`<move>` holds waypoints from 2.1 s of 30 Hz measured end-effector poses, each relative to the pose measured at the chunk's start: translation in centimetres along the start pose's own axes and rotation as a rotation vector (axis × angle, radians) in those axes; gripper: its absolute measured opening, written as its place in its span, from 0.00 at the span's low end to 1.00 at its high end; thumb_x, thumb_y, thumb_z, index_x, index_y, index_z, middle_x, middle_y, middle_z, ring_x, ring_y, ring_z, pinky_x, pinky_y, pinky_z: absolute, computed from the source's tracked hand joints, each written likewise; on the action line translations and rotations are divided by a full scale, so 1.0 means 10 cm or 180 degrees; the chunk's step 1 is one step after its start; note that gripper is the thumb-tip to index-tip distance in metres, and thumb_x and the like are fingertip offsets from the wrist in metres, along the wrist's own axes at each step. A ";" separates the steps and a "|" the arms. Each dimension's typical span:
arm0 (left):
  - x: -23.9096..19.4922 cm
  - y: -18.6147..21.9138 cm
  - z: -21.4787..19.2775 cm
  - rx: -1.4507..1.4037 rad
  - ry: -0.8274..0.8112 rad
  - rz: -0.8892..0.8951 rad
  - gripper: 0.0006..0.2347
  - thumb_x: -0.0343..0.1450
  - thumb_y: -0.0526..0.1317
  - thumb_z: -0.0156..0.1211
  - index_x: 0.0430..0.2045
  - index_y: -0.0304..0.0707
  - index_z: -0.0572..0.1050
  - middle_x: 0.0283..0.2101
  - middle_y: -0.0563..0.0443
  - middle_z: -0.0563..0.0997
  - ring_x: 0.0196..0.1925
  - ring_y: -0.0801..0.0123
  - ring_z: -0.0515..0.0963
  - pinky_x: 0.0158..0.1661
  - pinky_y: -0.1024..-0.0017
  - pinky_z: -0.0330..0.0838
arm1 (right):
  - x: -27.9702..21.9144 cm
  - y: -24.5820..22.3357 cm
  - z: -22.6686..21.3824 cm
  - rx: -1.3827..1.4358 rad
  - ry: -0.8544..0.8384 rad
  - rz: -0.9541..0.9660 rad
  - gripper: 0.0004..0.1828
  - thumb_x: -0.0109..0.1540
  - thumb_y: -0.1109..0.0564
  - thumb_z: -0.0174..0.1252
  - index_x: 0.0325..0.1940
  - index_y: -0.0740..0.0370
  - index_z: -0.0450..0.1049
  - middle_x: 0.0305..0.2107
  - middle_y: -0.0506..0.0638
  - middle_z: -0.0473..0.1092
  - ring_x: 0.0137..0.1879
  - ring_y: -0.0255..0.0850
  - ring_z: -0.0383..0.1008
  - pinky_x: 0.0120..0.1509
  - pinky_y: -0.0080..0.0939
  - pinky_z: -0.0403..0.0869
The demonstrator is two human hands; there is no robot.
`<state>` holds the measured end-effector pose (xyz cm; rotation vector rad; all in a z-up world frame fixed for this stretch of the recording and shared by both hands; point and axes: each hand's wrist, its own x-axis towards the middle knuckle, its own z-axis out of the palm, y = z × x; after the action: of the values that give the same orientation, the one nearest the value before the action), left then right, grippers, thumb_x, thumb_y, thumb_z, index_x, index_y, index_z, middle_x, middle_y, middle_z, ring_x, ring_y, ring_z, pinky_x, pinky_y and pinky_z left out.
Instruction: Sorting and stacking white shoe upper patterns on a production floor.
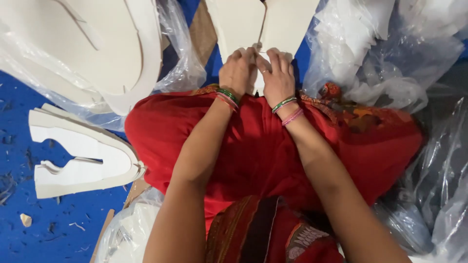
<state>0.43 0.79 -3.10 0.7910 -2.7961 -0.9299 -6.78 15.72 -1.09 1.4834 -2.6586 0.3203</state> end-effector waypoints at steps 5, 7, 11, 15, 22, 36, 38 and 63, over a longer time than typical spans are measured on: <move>0.26 -0.08 -0.43 -0.0407 -0.0128 -0.0017 0.16 0.64 0.37 0.64 0.47 0.46 0.78 0.43 0.41 0.82 0.45 0.46 0.82 0.45 0.55 0.76 | 0.09 -0.06 -0.15 -0.0147 0.0017 -0.0143 0.29 0.58 0.61 0.57 0.65 0.47 0.76 0.63 0.54 0.61 0.69 0.54 0.57 0.70 0.58 0.59; 0.35 -0.24 -0.75 -0.0537 0.0116 -0.0018 0.11 0.65 0.38 0.64 0.41 0.47 0.81 0.41 0.42 0.84 0.45 0.46 0.82 0.46 0.56 0.76 | 0.09 -0.04 -0.16 -0.0117 -0.0166 -0.0127 0.29 0.57 0.62 0.57 0.63 0.46 0.77 0.63 0.54 0.61 0.69 0.54 0.56 0.69 0.60 0.57; 0.35 -0.79 -1.82 -0.0409 0.1856 -0.0150 0.12 0.66 0.40 0.68 0.42 0.41 0.80 0.41 0.42 0.84 0.46 0.45 0.82 0.47 0.54 0.76 | -0.03 0.35 0.11 0.1314 0.0323 0.0118 0.27 0.59 0.68 0.59 0.62 0.54 0.75 0.59 0.57 0.66 0.68 0.56 0.64 0.74 0.52 0.64; -0.02 -2.14 -2.27 0.1166 0.2635 -0.1555 0.32 0.59 0.46 0.73 0.57 0.32 0.68 0.56 0.31 0.74 0.56 0.38 0.76 0.49 0.45 0.73 | -0.20 0.59 0.38 0.2707 0.0638 0.1037 0.26 0.61 0.67 0.61 0.64 0.62 0.70 0.60 0.61 0.68 0.66 0.53 0.70 0.71 0.47 0.70; -0.48 -1.96 -2.52 0.0009 0.2350 -0.2894 0.52 0.58 0.43 0.77 0.72 0.29 0.43 0.61 0.37 0.68 0.60 0.47 0.71 0.51 0.45 0.69 | -0.02 0.39 0.26 0.2039 0.0327 0.0696 0.20 0.60 0.61 0.65 0.56 0.63 0.76 0.62 0.63 0.67 0.65 0.58 0.72 0.65 0.51 0.73; -0.15 0.68 -2.84 -0.2064 0.1553 0.0477 0.28 0.72 0.32 0.59 0.69 0.31 0.58 0.32 0.43 0.81 0.30 0.66 0.80 0.37 0.67 0.77 | 0.35 -0.50 -1.11 0.6886 -0.0497 0.1670 0.30 0.67 0.43 0.55 0.69 0.61 0.65 0.59 0.55 0.70 0.64 0.47 0.72 0.67 0.51 0.73; -0.07 0.77 -2.63 -0.1857 0.1662 0.1409 0.30 0.72 0.30 0.60 0.69 0.32 0.52 0.38 0.37 0.80 0.39 0.58 0.81 0.43 0.65 0.76 | 0.43 -0.40 -1.37 0.7183 -0.0016 0.1358 0.30 0.67 0.47 0.58 0.70 0.62 0.65 0.60 0.54 0.69 0.65 0.47 0.71 0.69 0.50 0.72; 0.40 0.14 -0.66 0.0209 0.1259 0.0051 0.47 0.63 0.38 0.74 0.74 0.43 0.45 0.68 0.27 0.58 0.66 0.33 0.67 0.59 0.47 0.68 | 0.48 0.79 -0.38 0.0522 0.1937 0.0541 0.20 0.54 0.66 0.68 0.49 0.56 0.76 0.57 0.63 0.69 0.62 0.62 0.70 0.66 0.57 0.69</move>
<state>-2.07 -3.79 2.83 0.8523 -2.4923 -0.6014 -16.12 16.59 2.33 0.9753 -2.2928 0.8634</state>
